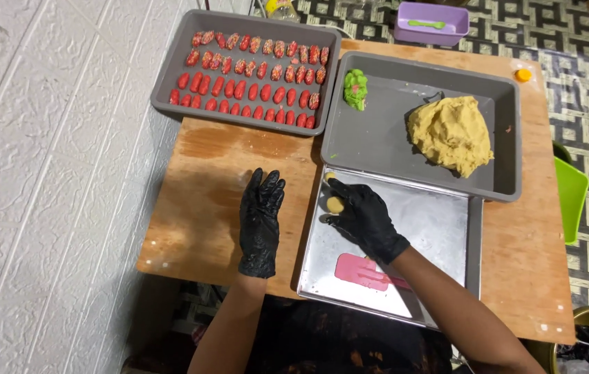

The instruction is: The person is taking small portions of yellow dough, rolling them into balls between their gloved hands, and placing them onto a metal tray. They also use a small pink spatula to press down on or adjust the dough pieces.

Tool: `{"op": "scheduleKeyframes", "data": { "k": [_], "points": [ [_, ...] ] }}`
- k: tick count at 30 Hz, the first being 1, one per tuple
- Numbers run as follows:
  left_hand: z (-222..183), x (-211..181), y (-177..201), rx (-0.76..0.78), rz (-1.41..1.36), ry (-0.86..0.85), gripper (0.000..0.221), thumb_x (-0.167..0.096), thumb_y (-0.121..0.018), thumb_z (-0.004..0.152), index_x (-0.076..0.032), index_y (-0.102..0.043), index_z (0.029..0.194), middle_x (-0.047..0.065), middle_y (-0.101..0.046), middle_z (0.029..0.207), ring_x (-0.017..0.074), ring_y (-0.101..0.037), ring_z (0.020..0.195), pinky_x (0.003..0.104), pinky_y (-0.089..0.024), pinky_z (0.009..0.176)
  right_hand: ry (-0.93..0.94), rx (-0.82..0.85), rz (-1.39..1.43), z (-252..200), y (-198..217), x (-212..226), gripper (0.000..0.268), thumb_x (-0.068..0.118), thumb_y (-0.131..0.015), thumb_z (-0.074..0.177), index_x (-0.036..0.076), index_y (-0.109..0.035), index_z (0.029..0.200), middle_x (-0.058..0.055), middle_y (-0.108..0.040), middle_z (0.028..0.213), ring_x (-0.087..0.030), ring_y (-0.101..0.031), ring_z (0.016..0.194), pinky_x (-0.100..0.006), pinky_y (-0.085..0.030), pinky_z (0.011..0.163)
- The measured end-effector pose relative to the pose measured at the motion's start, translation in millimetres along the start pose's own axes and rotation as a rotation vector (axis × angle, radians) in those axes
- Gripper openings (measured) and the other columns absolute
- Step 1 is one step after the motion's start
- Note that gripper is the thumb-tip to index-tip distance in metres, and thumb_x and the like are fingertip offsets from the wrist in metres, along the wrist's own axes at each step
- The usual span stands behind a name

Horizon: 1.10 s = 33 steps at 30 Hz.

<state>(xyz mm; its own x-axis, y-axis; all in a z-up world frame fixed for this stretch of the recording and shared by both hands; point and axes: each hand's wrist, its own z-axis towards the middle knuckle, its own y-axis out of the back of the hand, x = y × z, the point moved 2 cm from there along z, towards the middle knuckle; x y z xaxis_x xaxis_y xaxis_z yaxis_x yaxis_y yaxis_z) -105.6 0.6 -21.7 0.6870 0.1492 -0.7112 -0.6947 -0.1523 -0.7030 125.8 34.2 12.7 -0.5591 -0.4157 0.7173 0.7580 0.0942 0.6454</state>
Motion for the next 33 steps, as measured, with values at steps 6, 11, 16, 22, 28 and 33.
{"op": "scheduleKeyframes", "data": {
  "k": [6, 11, 16, 22, 28, 33],
  "points": [
    [-0.3, 6.3, 16.7, -0.106, -0.05, 0.065, 0.051, -0.024, -0.04, 0.108, -0.006, -0.04, 0.155, 0.025, -0.052, 0.148, 0.0381, -0.053, 0.136, 0.045, -0.041, 0.115, 0.001, -0.007, -0.029, -13.7, -9.3, -36.7, 0.081, 0.043, -0.09, 0.071, 0.024, -0.062, 0.144, -0.008, -0.067, 0.123, -0.031, -0.064, 0.116, -0.043, -0.052, 0.097],
    [4.7, 10.8, 22.3, -0.106, -0.061, 0.084, 0.051, -0.025, -0.041, 0.107, -0.006, -0.04, 0.155, 0.026, -0.05, 0.149, 0.041, -0.051, 0.136, 0.048, -0.04, 0.115, -0.024, -0.046, -0.041, -13.2, -11.6, -49.1, 0.079, 0.038, -0.092, 0.068, 0.023, -0.065, 0.141, -0.005, -0.07, 0.117, -0.029, -0.066, 0.113, -0.041, -0.054, 0.097],
    [5.8, 12.4, 25.6, -0.118, -0.078, 0.089, 0.051, -0.025, -0.042, 0.107, -0.006, -0.041, 0.154, 0.027, -0.05, 0.148, 0.043, -0.051, 0.135, 0.05, -0.04, 0.116, 0.01, -0.071, -0.091, -5.6, -19.5, -46.7, 0.076, 0.034, -0.092, 0.069, 0.024, -0.066, 0.139, 0.001, -0.073, 0.113, -0.023, -0.067, 0.111, -0.037, -0.054, 0.095],
    [1.8, 7.5, 21.5, -0.118, -0.069, 0.065, 0.052, -0.025, -0.044, 0.106, -0.006, -0.042, 0.154, 0.027, -0.053, 0.146, 0.0421, -0.054, 0.133, 0.049, -0.042, 0.115, 0.135, -0.055, -0.172, -3.1, 9.5, -5.2, 0.07, 0.045, -0.08, 0.083, 0.018, -0.061, 0.144, -0.009, -0.066, 0.133, -0.034, -0.059, 0.125, -0.043, -0.048, 0.106],
    [0.5, 8.8, 20.0, -0.096, -0.005, 0.034, 0.051, -0.026, -0.043, 0.107, -0.005, -0.041, 0.154, 0.028, -0.052, 0.146, 0.0436, -0.053, 0.133, 0.051, -0.042, 0.115, -0.033, 0.379, -0.416, -13.4, 9.3, -14.8, 0.067, 0.059, -0.059, 0.093, 0.039, -0.045, 0.155, 0.001, -0.028, 0.17, -0.039, -0.02, 0.154, -0.056, -0.014, 0.12],
    [1.7, 13.7, 25.3, -0.087, -0.025, 0.017, 0.052, -0.029, -0.046, 0.106, -0.007, -0.042, 0.153, 0.027, -0.055, 0.144, 0.0413, -0.057, 0.131, 0.047, -0.045, 0.113, 0.038, 0.374, -0.534, -12.9, 3.7, -12.0, 0.071, 0.067, -0.053, 0.093, 0.047, -0.036, 0.158, 0.0, -0.025, 0.17, -0.036, -0.018, 0.155, -0.056, -0.016, 0.121]
  ]
}}
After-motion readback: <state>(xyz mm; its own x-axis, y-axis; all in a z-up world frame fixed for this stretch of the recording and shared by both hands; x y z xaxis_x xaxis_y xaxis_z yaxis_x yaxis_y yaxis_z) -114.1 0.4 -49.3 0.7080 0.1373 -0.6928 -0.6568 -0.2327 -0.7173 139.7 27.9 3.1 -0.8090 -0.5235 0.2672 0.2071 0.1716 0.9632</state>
